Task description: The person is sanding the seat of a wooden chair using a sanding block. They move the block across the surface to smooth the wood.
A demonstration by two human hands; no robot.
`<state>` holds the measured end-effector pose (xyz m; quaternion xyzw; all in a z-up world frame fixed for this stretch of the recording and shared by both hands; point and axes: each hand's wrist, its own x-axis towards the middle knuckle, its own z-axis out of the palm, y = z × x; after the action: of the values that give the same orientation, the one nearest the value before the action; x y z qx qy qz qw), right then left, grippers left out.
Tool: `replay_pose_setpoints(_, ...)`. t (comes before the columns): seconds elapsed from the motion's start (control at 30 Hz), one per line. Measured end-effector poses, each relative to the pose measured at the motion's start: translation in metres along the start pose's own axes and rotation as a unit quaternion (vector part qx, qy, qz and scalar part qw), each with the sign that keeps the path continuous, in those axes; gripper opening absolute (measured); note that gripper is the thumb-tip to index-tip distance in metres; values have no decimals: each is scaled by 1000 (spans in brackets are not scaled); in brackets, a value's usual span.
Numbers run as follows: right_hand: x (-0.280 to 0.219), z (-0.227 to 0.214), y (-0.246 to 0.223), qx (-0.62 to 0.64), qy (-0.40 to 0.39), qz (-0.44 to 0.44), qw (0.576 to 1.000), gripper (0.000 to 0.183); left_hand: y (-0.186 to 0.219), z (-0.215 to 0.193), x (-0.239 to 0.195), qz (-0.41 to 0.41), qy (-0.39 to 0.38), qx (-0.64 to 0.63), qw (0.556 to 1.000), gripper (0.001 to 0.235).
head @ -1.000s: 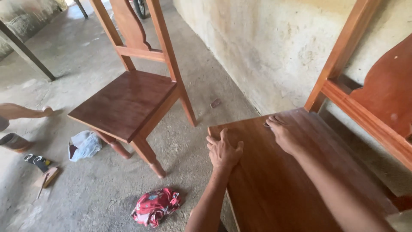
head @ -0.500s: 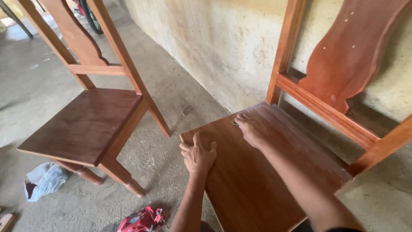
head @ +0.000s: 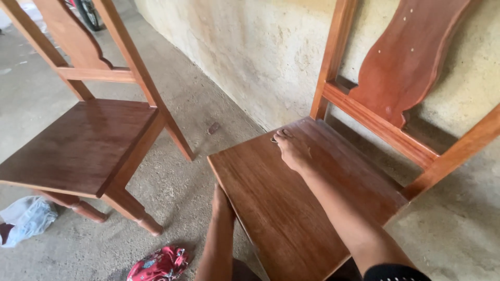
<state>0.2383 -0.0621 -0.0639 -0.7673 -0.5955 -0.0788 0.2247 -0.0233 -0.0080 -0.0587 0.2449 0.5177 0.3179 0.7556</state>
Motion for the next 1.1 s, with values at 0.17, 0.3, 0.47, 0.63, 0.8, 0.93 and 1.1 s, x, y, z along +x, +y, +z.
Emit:
replay_pose_setpoints(0.17,-49,-11,-2,41,-1,-22,999,41,-113,-38,167,63,-88,-18,994,86)
replay_pose_setpoints(0.3,-49,4,6,55,-46,7,997,37,-112,-28,143,14,-48,-127,991,91)
replay_pose_setpoints(0.47,31,33,10,41,26,-27,998,35,-112,-27,140,58,-48,-139,987,90)
replay_pose_setpoints(0.63,24,43,26,119,22,-15,993,37,-111,-26,144,92,-62,-138,984,88)
replay_pose_setpoints(0.8,16,-6,-19,71,-114,102,986,29,-119,-42,145,118,-33,-135,983,86)
replay_pose_setpoints(0.93,3,7,-12,75,-99,159,979,26,-111,-35,149,117,-56,-99,987,85)
replay_pose_setpoints(1.1,-131,-66,-33,39,3,18,999,49,-114,-41,155,83,-64,-43,994,82)
